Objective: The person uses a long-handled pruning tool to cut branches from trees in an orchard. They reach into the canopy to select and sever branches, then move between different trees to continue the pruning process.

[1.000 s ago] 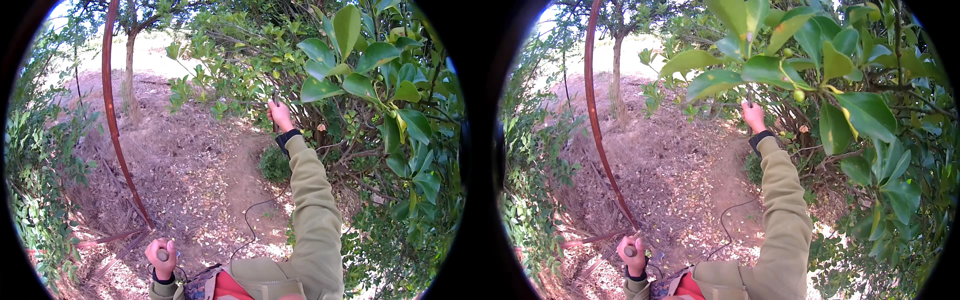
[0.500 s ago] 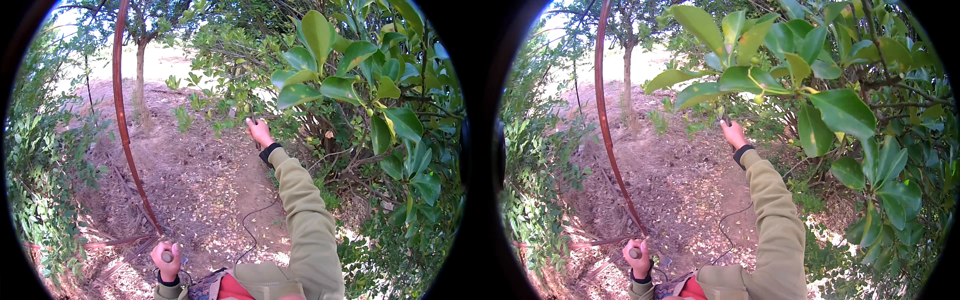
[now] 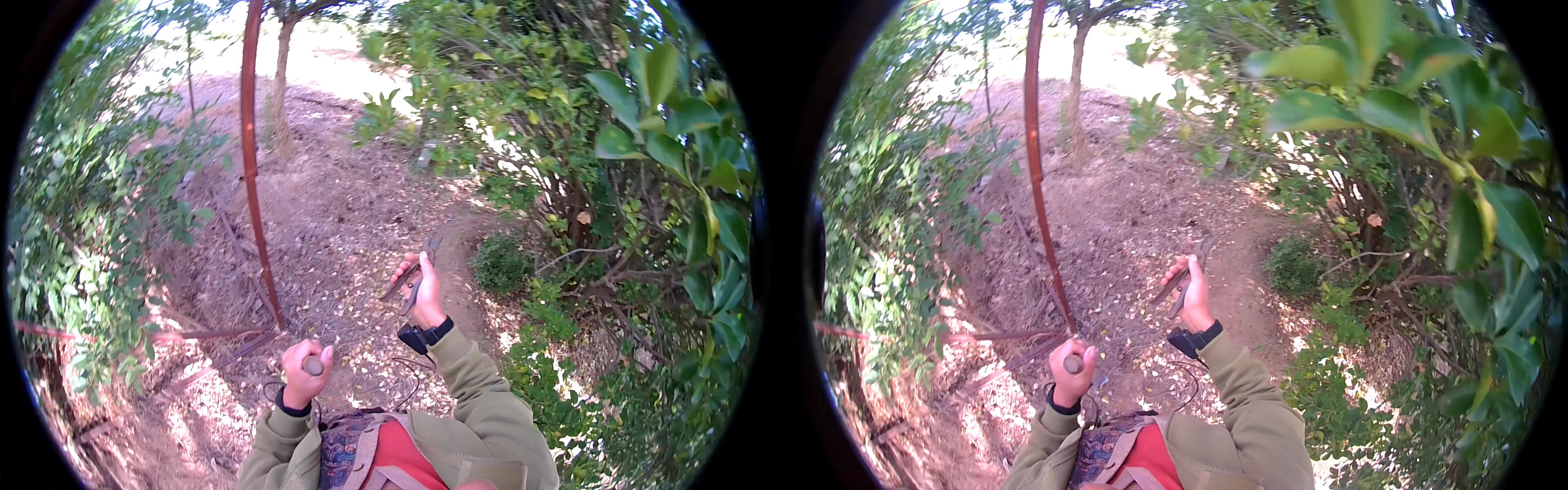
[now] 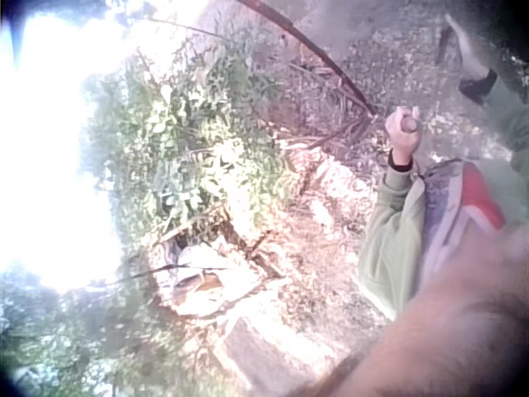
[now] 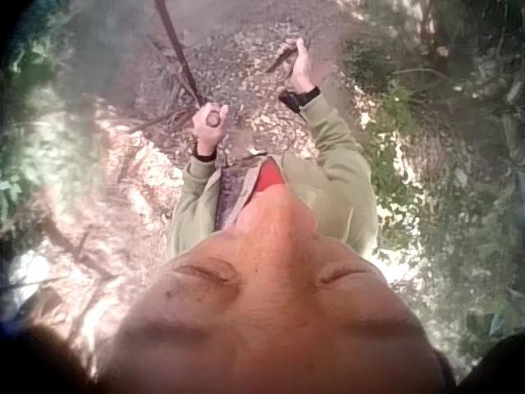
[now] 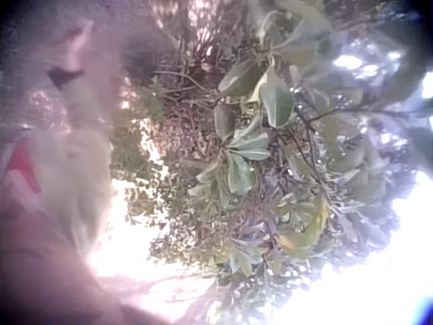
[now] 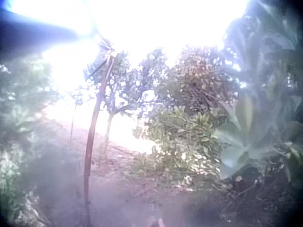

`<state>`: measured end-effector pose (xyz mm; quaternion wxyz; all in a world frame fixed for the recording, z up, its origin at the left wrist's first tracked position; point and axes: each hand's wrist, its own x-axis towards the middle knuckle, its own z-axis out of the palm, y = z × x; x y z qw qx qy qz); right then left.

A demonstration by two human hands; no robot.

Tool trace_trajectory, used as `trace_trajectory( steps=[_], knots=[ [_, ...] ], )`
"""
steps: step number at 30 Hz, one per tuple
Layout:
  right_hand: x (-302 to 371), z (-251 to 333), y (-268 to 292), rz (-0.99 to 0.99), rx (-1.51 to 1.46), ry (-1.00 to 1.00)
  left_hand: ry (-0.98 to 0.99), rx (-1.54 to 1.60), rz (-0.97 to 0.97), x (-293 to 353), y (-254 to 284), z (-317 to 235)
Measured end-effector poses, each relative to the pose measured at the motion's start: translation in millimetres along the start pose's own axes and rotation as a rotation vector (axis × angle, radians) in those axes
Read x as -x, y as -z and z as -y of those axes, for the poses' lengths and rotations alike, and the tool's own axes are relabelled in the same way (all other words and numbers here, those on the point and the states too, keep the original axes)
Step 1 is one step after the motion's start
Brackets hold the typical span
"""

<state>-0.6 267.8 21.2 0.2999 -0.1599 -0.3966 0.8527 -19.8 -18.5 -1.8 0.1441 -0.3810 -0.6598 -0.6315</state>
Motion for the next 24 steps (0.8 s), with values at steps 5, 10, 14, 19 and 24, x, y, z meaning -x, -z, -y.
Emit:
trace_trajectory(
  steps=[5, 10, 14, 19, 24],
  knots=[
    [56, -52, -42, 0.106, -0.159, -0.286, 0.073, 0.017, 0.001, 12, 6, 24],
    [93, -79, -84, 0.247, -0.206, -0.438, 0.155, 0.082, 0.009, 24, 32, 20],
    [110, -103, -109, 0.279, -0.229, -0.530, 0.144, 0.069, -0.024, 34, 54, 25],
    [120, -135, -127, 0.309, -0.209, -0.657, 0.181, 0.086, -0.053, 41, 79, 19],
    [141, -151, -152, 0.301, -0.103, -0.690, 0.176, 0.067, -0.130, 49, 104, 22]
  ],
)
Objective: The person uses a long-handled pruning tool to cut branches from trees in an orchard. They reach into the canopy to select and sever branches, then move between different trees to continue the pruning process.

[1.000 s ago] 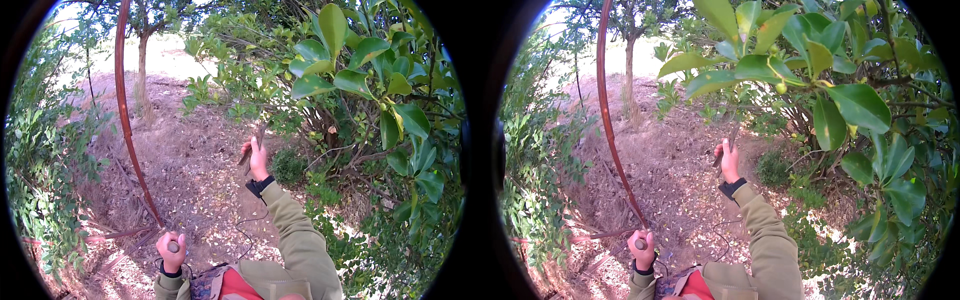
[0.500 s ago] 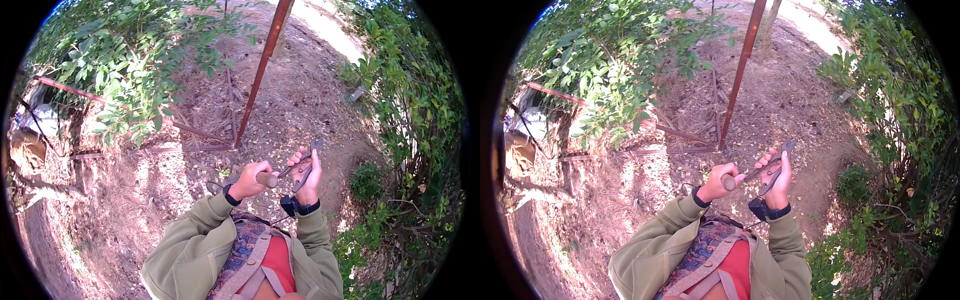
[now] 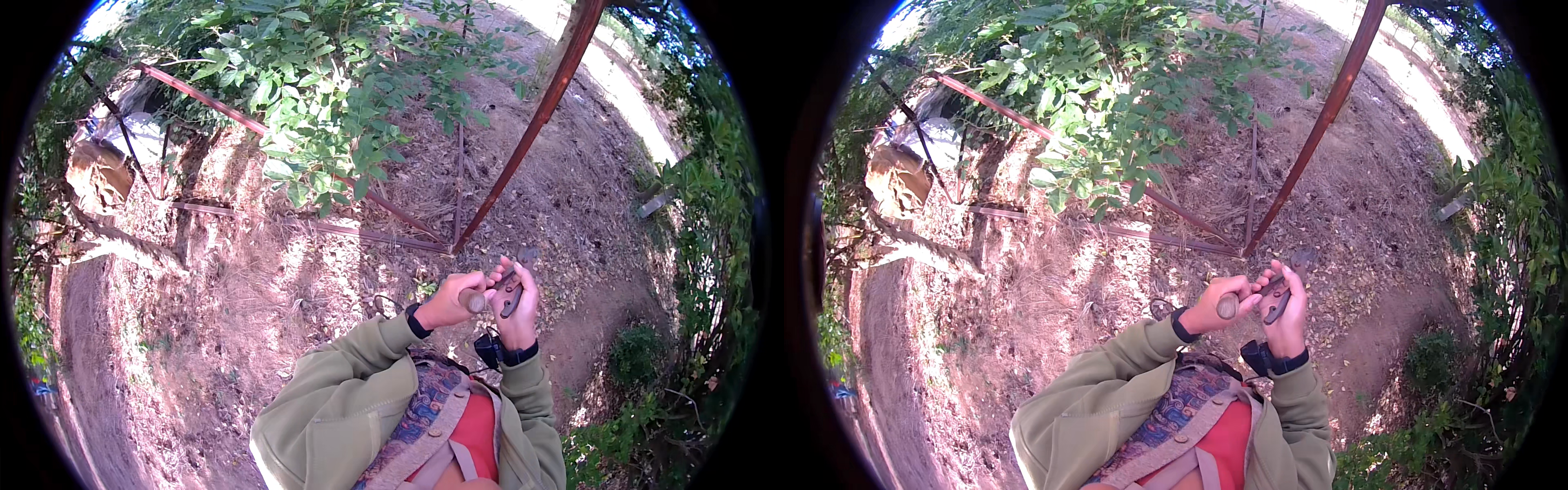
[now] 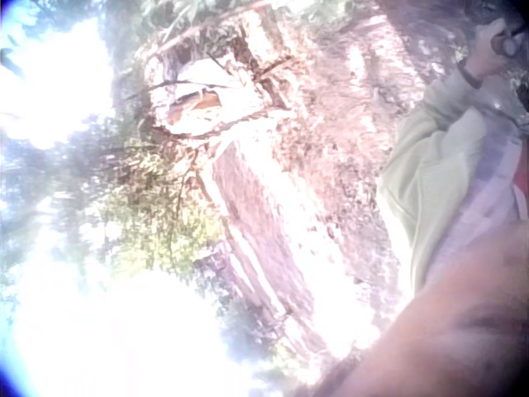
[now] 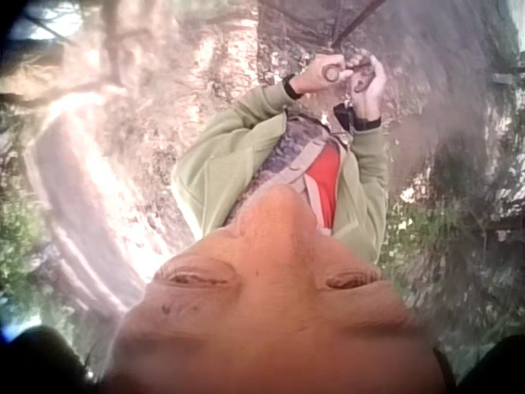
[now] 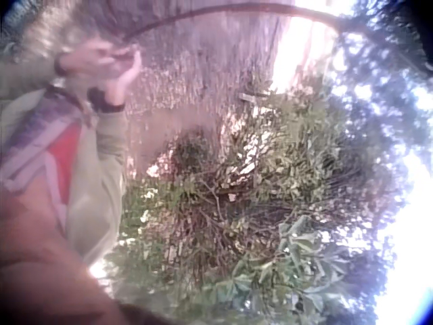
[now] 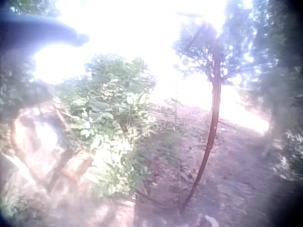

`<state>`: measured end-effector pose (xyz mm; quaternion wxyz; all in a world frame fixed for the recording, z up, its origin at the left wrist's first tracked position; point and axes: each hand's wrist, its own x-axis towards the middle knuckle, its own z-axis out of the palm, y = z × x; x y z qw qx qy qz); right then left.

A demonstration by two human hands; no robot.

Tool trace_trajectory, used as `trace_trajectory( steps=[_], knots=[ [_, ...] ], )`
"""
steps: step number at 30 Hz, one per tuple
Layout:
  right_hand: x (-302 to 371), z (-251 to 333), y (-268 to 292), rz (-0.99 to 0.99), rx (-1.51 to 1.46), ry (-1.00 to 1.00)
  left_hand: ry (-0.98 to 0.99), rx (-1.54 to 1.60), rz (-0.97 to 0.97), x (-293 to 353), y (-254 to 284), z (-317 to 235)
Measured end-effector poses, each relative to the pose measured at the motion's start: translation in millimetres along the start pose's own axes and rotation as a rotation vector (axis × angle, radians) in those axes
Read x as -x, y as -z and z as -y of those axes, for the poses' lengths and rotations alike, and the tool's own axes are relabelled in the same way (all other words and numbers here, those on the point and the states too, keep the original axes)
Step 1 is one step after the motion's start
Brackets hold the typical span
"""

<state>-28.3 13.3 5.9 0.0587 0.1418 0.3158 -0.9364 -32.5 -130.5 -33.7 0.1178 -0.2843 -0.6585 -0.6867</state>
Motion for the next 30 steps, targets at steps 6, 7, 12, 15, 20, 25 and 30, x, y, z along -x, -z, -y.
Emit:
trace_trajectory(
  steps=[6, 7, 12, 15, 20, 25, 30],
  knots=[
    [-6, -23, -20, 0.025, -0.005, -0.030, 0.061, -0.019, 0.002, -3, 33, -4],
    [-6, -25, -25, 0.013, -0.012, -0.014, 0.063, -0.011, 0.014, -4, 37, -5],
    [-14, -40, -30, 0.104, -0.021, 0.090, 0.098, 0.043, 0.051, -4, 56, 12],
    [-10, -46, -47, 0.077, 0.190, 0.291, 0.178, 0.085, 0.036, -12, 72, 14],
    [-4, -47, -79, 0.101, 0.617, 0.570, 0.249, -0.111, -0.006, -37, 88, 28],
    [0, -44, -89, 0.150, 0.801, 0.731, 0.037, -0.388, 0.090, -56, 70, 26],
    [-7, -18, -71, -0.005, 0.954, 0.808, -0.043, -0.479, 0.380, -68, 47, 37]
  ],
)
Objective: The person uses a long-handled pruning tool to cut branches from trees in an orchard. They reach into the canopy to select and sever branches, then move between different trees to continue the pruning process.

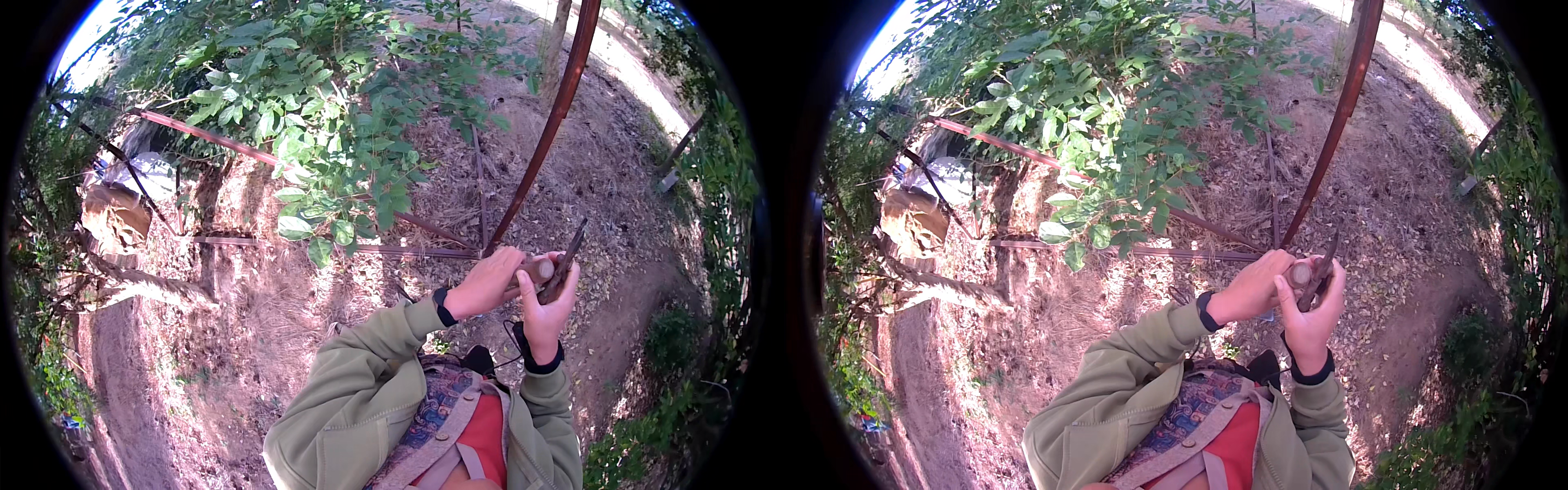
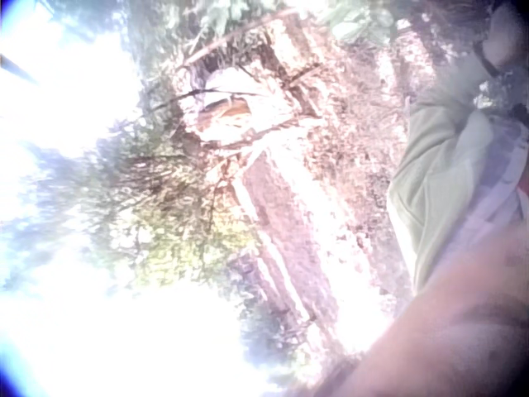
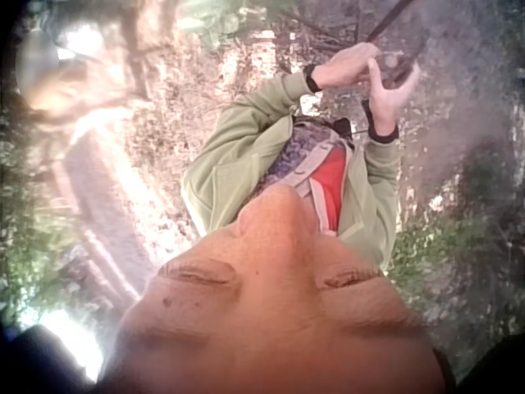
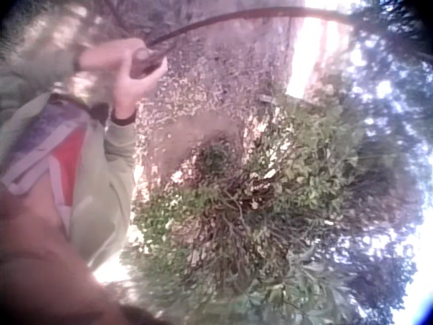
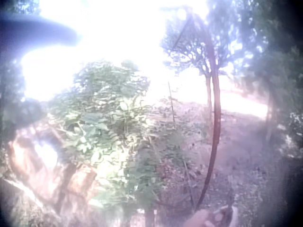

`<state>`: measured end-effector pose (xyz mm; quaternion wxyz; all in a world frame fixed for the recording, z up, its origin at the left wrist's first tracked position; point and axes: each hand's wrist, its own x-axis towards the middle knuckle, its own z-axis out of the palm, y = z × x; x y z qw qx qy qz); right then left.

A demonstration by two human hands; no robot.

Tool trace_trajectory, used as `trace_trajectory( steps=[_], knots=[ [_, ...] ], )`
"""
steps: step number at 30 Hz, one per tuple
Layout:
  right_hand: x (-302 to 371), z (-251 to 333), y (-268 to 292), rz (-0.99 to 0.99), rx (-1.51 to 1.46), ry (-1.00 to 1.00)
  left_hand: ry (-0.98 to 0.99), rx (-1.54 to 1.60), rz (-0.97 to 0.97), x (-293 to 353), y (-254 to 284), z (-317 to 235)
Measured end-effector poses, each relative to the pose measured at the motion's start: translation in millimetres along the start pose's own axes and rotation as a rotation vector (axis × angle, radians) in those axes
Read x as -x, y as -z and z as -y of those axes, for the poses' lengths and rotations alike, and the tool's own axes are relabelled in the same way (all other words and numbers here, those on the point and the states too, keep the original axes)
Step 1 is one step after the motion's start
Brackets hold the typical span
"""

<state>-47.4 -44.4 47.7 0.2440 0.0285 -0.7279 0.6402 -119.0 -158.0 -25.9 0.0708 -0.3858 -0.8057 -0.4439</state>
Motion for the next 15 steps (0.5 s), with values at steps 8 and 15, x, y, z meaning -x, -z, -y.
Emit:
trace_trajectory(
  steps=[8, 15],
  knots=[
    [-57, -20, 72, -0.105, -0.031, 0.041, 0.321, 0.206, -0.396, -72, 63, 108],
    [-111, -41, 123, -0.047, -0.142, -0.009, 0.429, -0.368, -1.302, -91, 200, 234]
  ],
)
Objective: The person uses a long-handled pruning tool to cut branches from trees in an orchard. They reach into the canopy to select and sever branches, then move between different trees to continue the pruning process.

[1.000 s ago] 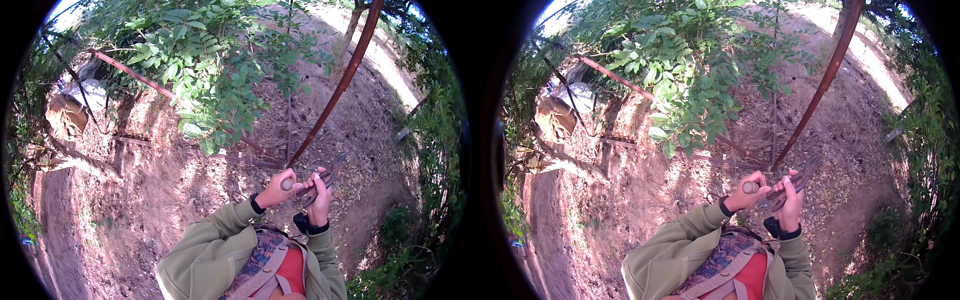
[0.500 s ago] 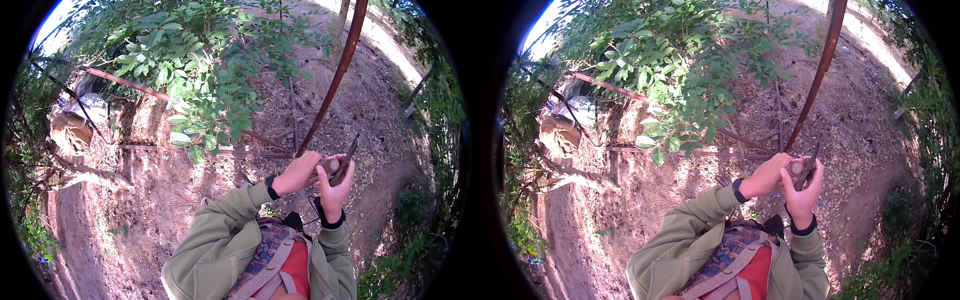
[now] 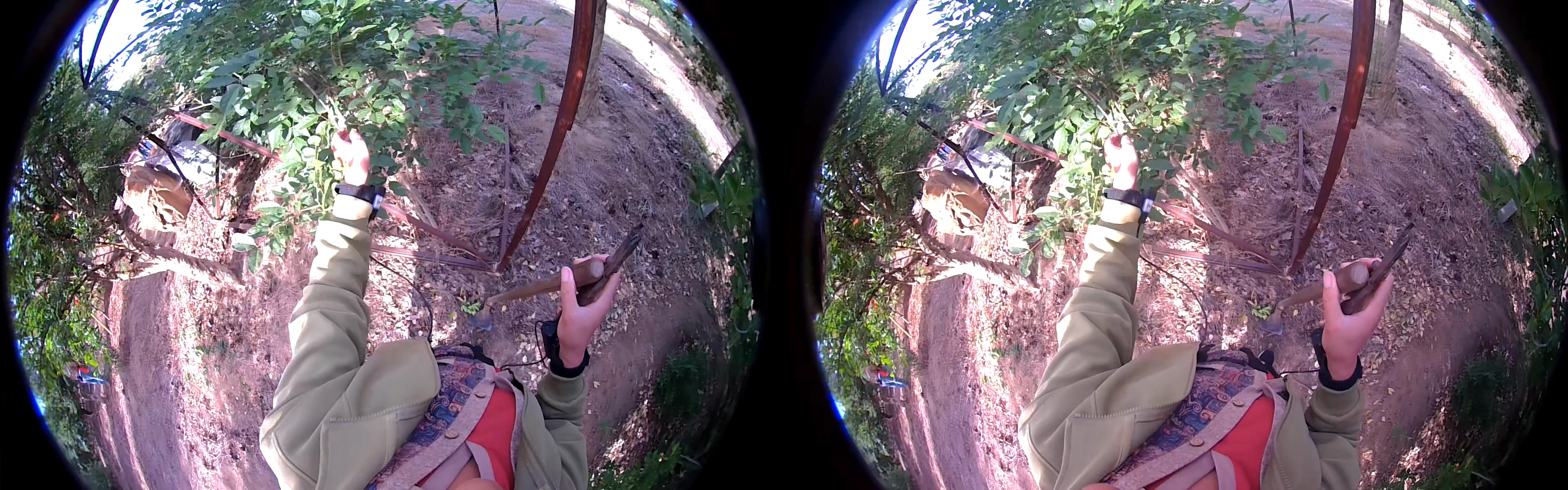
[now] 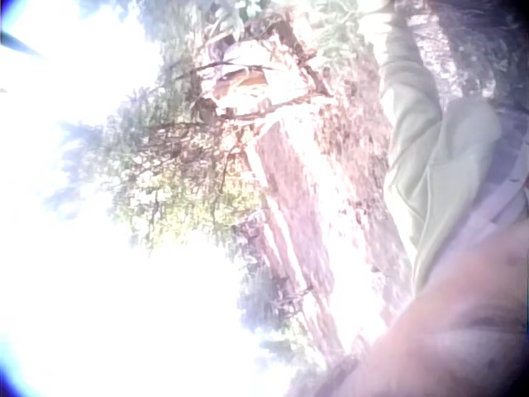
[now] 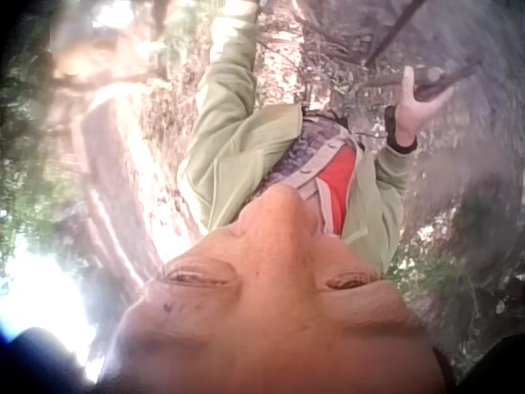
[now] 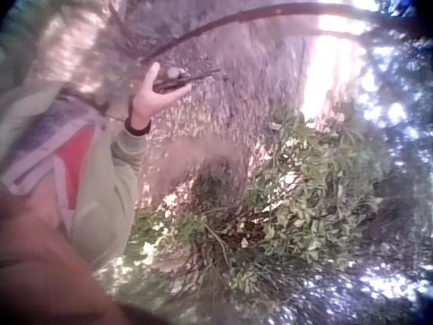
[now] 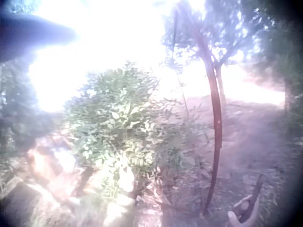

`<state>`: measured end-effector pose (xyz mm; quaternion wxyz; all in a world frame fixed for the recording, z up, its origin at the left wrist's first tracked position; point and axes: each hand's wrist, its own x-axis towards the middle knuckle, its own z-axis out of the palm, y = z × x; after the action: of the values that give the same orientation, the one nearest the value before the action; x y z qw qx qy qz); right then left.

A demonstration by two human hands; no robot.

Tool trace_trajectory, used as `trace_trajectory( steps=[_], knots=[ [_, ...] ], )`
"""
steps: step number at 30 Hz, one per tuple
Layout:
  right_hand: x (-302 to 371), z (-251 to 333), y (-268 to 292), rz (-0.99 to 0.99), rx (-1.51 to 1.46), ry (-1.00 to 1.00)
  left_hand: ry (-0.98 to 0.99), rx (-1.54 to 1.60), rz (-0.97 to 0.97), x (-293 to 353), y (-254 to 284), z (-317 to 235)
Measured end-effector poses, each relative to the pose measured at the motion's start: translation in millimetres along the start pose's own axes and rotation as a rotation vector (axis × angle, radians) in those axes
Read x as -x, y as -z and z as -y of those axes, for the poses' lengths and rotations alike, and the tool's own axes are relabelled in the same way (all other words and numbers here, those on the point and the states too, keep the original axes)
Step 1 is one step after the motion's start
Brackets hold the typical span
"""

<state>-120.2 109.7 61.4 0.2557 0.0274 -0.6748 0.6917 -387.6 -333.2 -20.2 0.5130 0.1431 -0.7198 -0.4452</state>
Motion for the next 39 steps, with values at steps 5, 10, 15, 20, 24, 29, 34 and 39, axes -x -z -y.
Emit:
trace_trajectory(
  steps=[5, 10, 15, 20, 24, 29, 34, 39],
  knots=[
    [-27, -14, 17, 0.040, -0.011, 0.001, 0.168, -0.303, 0.069, -84, 11, 74],
    [-42, -23, 20, 0.027, 0.003, 0.001, 0.436, 0.108, 0.256, -97, 8, 70],
    [-45, -22, 13, 0.095, 0.019, 0.002, 0.043, 0.061, 0.320, -111, 11, 99],
    [-42, -16, -2, 0.102, 0.046, -0.020, 0.274, 0.351, 0.355, -99, -15, 77],
    [-36, -13, -13, 0.147, 0.015, -0.032, 0.425, 0.526, 0.405, -102, -5, 83],
    [-31, -16, -26, 0.110, 0.013, -0.033, 0.557, 0.529, 0.577, -96, 3, 56],
    [-27, -17, -37, 0.122, 0.044, -0.026, 0.552, 0.503, 0.532, -91, 8, 53],
    [-25, -12, -45, 0.197, 0.071, -0.025, 0.302, 0.201, 0.225, -117, 5, 73]
  ],
)
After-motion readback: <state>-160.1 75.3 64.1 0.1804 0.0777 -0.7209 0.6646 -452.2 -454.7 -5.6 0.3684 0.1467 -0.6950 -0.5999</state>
